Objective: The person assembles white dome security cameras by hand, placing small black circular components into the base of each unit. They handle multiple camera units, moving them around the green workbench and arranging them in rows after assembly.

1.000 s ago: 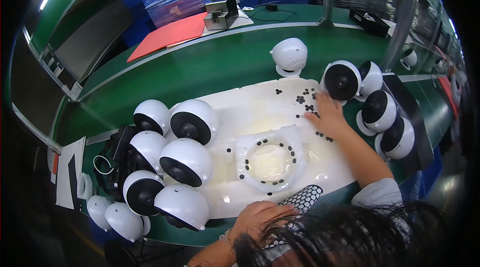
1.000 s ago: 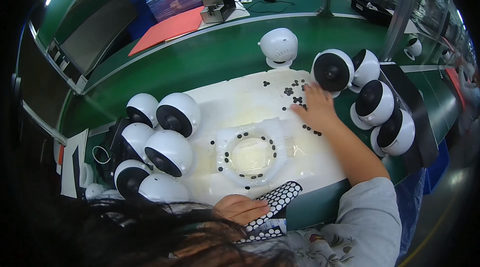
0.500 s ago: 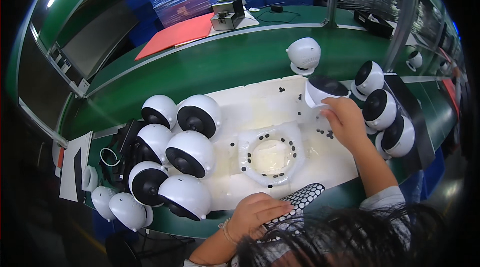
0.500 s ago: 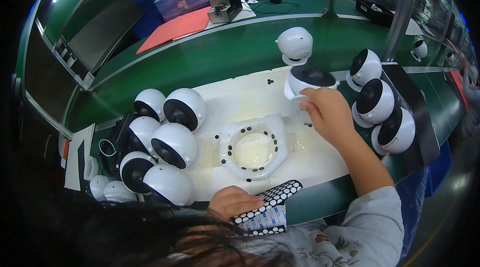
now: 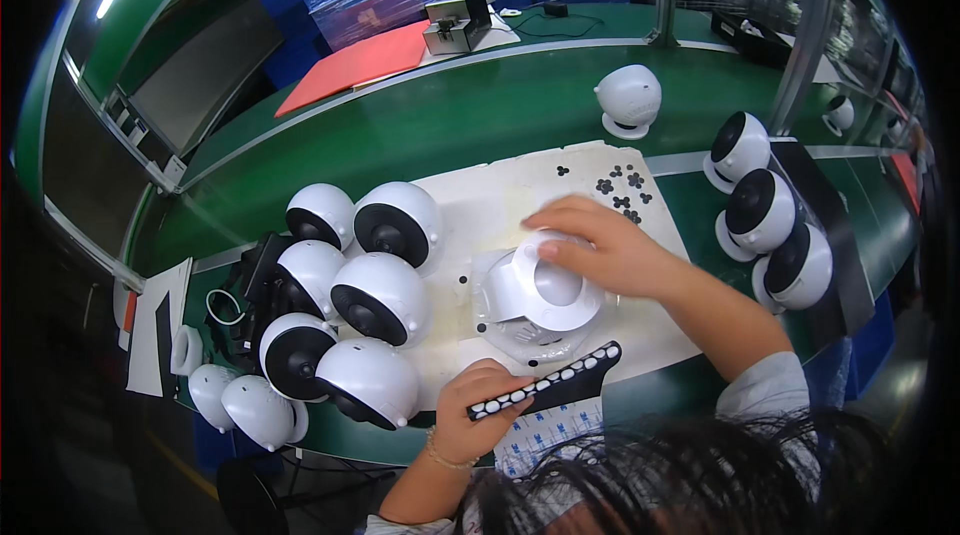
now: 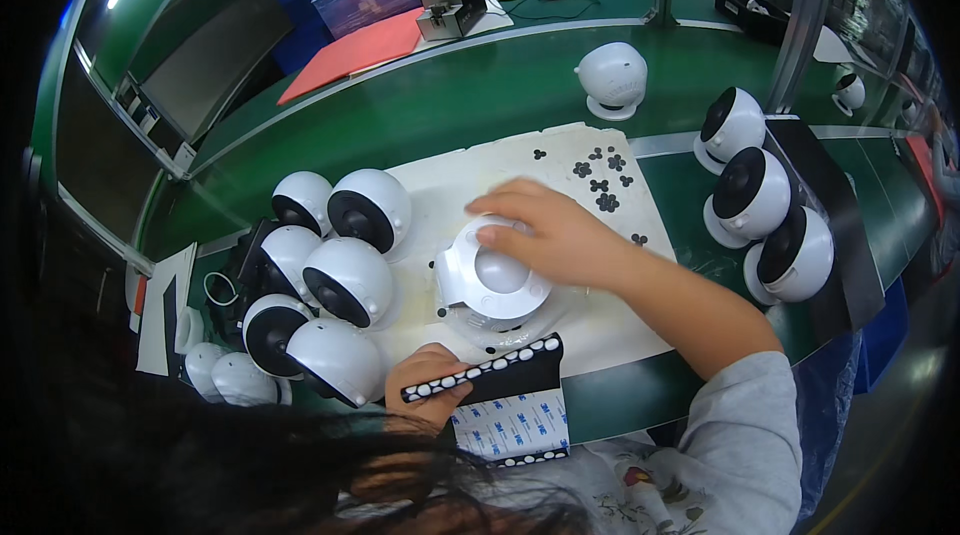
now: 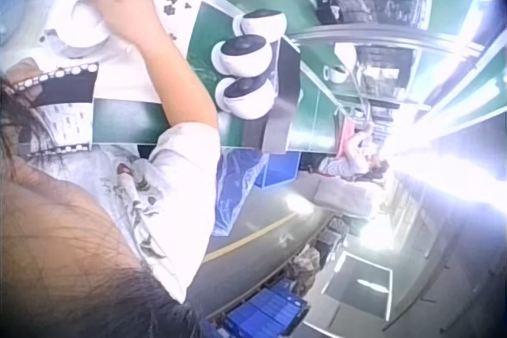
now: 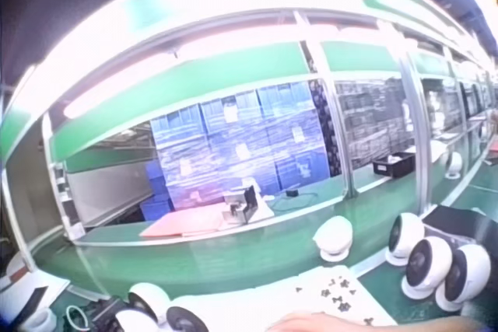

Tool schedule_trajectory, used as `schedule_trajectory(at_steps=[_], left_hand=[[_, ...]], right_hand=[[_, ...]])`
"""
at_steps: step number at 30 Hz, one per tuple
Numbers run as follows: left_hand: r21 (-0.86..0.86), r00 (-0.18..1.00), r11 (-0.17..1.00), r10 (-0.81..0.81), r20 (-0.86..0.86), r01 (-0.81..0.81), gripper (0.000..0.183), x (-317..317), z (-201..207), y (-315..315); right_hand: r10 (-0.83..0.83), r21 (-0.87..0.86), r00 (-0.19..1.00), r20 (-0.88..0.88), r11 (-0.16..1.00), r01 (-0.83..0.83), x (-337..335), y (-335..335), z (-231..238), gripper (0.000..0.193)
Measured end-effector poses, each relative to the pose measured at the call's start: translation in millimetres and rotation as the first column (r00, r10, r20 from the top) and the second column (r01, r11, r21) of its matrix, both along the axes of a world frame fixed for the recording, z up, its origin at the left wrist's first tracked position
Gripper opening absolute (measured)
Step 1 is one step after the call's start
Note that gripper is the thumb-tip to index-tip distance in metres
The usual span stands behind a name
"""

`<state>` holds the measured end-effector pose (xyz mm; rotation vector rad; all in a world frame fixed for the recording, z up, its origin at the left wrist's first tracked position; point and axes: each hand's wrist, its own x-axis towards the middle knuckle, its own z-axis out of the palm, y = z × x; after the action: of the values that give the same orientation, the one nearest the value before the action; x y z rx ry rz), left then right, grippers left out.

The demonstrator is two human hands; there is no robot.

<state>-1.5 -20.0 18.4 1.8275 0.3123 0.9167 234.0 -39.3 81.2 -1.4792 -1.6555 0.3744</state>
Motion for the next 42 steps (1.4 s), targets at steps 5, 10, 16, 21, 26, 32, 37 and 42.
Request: schedule_trajectory(at_steps=[5, 10, 16, 21, 26, 32, 37, 42], left_hand=[[-0.137, 0.997, 0.990, 0.043, 0.071, -0.033, 0.025, -3, -5, -1], [-0.170, 0.994, 0.979, 0.107, -0.017, -0.108, 0.017, -1, -2, -5], [-0.186, 0.987, 0.970, 0.162, 0.008, -0.158, 0.012, 0, -5, -5], [-0.159, 0.982, 0.969, 0.188, -0.026, -0.190, 0.012, 0, -6, -5], [-0.172, 0.985, 0.970, 0.164, -0.060, -0.172, 0.013, -1, -1, -5], [-0.043, 0.983, 0.984, 0.169, -0.063, -0.172, 0.014, 2, -1, -5], [-0.012, 0.973, 0.980, 0.194, -0.128, -0.197, 0.016, 0, -2, -5], [0.102, 0.983, 0.979, 0.179, -0.040, -0.174, 0.016, 6, -1, -6]], right_hand=[[0.148, 0.320, 0.969, 0.198, 0.925, -0.206, -6, -55, -5, 0.044], [0.249, 0.281, 0.949, 0.195, 0.912, -0.297, -11, -68, -24, 0.038], [0.239, 0.092, 0.961, 0.138, 0.963, -0.253, -6, -72, -19, 0.021], [0.313, 0.260, 0.907, 0.281, 0.885, -0.386, 5, -67, -17, 0.017], [0.372, 0.313, 0.927, 0.051, 0.875, -0.369, 3, -65, -8, 0.026], [0.215, 0.280, 0.921, 0.323, 0.908, -0.311, -16, -64, -17, 0.035], [0.321, 0.273, 0.893, 0.316, 0.870, -0.410, -12, -69, -22, 0.035], [0.338, 0.462, 0.941, 0.021, 0.831, -0.309, -31, -59, -25, 0.032]])
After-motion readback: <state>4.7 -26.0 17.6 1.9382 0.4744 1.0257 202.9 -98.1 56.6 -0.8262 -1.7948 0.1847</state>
